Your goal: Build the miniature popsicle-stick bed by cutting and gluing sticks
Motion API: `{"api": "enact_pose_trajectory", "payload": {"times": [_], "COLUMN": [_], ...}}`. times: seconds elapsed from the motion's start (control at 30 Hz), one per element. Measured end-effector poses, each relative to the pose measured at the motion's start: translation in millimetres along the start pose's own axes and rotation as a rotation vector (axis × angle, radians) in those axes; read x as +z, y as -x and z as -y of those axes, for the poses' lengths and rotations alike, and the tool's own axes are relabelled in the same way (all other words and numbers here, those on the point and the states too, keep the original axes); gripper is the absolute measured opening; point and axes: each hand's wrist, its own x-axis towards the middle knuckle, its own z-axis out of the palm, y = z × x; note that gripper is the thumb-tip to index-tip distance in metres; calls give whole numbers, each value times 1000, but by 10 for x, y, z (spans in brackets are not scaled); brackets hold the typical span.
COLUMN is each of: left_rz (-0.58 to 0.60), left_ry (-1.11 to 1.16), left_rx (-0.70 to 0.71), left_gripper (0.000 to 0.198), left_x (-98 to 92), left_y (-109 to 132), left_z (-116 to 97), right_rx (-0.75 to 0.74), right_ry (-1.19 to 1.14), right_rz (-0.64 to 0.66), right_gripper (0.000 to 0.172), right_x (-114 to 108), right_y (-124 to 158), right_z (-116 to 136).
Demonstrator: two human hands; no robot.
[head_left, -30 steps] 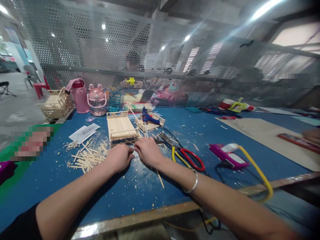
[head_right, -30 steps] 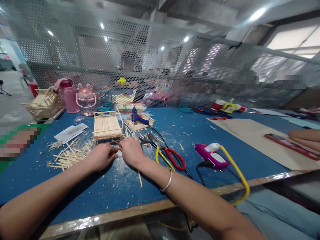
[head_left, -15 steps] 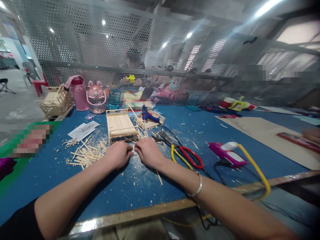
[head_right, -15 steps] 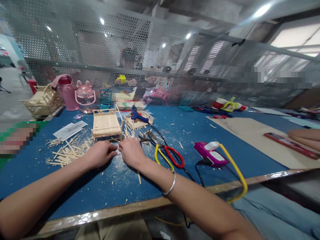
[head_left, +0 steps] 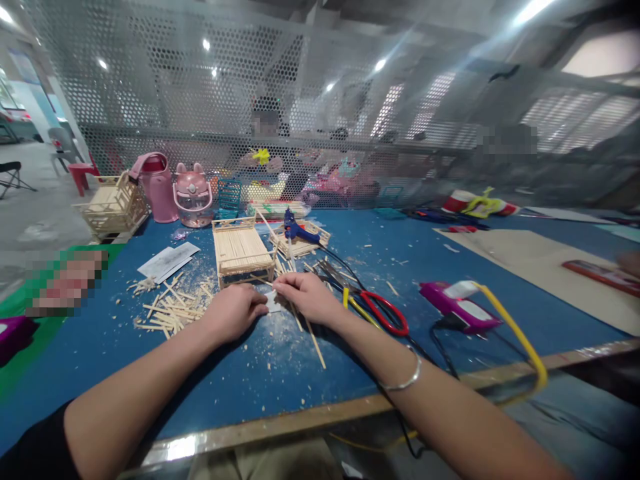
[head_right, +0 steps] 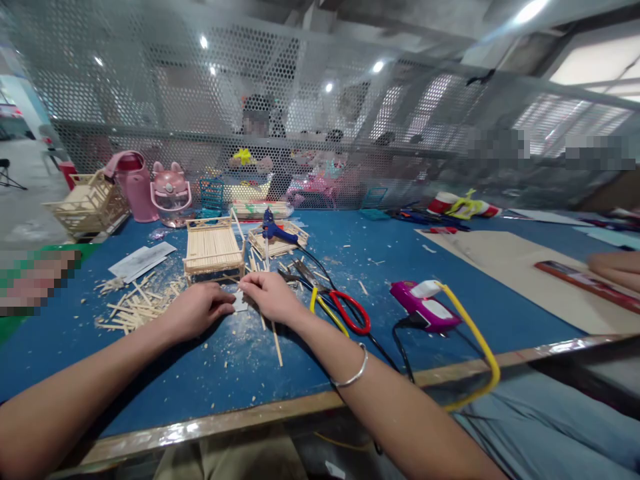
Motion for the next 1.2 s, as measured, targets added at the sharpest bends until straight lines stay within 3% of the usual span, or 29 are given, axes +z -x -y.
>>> {"api": "enact_pose_trajectory", "payload": {"times": [0.17, 0.47, 0.87, 1.03, 1.2], "left_rz": [-317, -601, -693, -668, -718], "left_ry": [106, 124, 297, 245, 312], "left_rx": [95, 289, 322, 304, 259], "left_gripper": [20, 23, 21, 19, 16], "left_x": [4, 123, 105, 103, 83], "left_y": [60, 68, 78, 80, 92], "left_z": [30, 62, -55, -75, -105], "right_rx": [45, 39, 138, 148, 123], "right_ry": [-221, -636, -886, -849, -812], "right_rz": [103, 205, 235, 151, 129], "right_gripper": [22, 41, 41, 39, 39], "right_x": [34, 61, 110, 94, 86], "right_y": [13, 52, 57, 50, 60], "right_z": [6, 30, -68, -96, -54]}}
